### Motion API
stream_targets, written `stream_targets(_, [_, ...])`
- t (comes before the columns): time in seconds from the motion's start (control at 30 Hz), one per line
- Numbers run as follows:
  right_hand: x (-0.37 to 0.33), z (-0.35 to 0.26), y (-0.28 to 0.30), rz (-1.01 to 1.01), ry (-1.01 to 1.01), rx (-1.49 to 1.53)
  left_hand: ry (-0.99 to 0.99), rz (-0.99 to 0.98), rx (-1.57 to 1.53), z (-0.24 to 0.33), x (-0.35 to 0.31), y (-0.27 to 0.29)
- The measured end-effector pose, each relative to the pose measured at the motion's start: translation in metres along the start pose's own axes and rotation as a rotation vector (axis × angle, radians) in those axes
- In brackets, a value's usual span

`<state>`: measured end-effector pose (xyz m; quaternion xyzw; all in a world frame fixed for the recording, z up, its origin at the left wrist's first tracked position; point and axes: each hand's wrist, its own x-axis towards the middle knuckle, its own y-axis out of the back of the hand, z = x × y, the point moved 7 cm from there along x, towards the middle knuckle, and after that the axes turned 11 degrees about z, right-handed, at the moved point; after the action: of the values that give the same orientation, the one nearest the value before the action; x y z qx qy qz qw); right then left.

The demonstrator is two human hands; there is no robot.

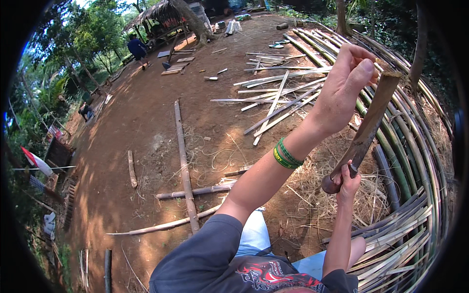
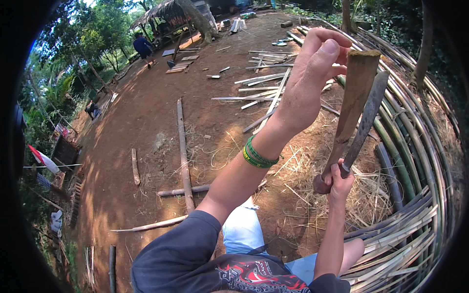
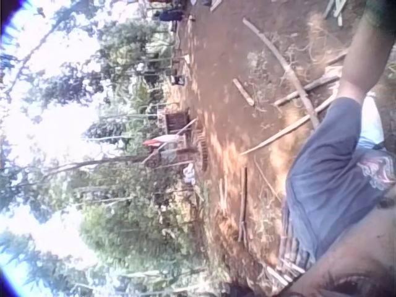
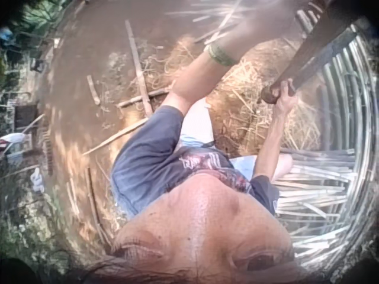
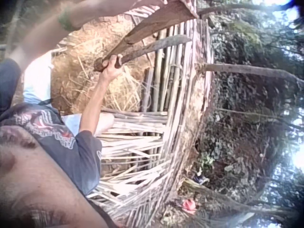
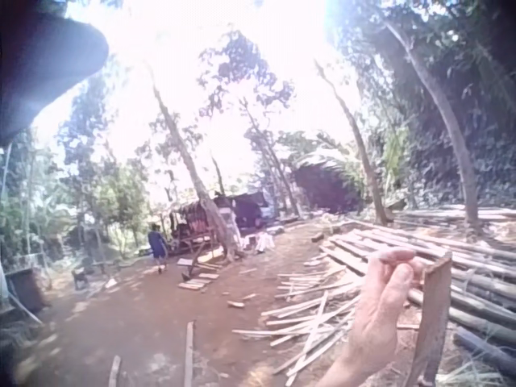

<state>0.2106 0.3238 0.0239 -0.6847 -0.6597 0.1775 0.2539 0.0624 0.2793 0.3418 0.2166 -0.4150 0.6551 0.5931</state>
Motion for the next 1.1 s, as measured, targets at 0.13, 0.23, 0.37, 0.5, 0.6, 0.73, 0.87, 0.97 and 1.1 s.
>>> stream_targets(0.13, [0.017, -0.055, 0.003, 0.153, 0.119, 0.138, -0.074, 0.119, 0.131, -0.002, -0.046, 0.038])
stream_targets(0.23, [0.031, -0.09, 0.012, 0.271, 0.16, 0.265, 0.25, 0.066, 0.14, -0.056, -0.123, 0.062])
stream_targets(0.37, [0.046, -0.129, 0.01, 0.362, 0.161, 0.474, 0.789, 0.131, 0.11, -0.154, -0.262, 0.104])
stream_targets(0.5, [0.059, -0.142, 0.017, 0.448, 0.086, 0.622, 1.256, 0.286, -0.228, -0.218, -0.353, 0.116])
stream_targets(0.6, [0.069, -0.131, 0.023, 0.473, -0.022, 0.694, 1.215, 0.558, -0.56, -0.234, -0.35, 0.127])
stream_targets(0.73, [0.077, -0.115, 0.053, 0.55, -0.084, 0.692, 0.892, 1.014, -0.703, -0.241, -0.296, 0.14])
stream_targets(0.87, [0.086, -0.073, 0.078, 0.504, -0.202, 0.574, 0.566, 1.072, -0.685, -0.227, -0.241, 0.205])
stream_targets(0.97, [0.055, -0.019, 0.1, 0.602, -0.428, 0.326, 0.371, 1.202, -0.546, -0.173, -0.19, 0.24])
stream_targets(1.1, [-0.013, 0.064, 0.149, 0.646, -0.694, 0.044, 0.269, 1.114, -0.132, -0.097, -0.144, 0.26])
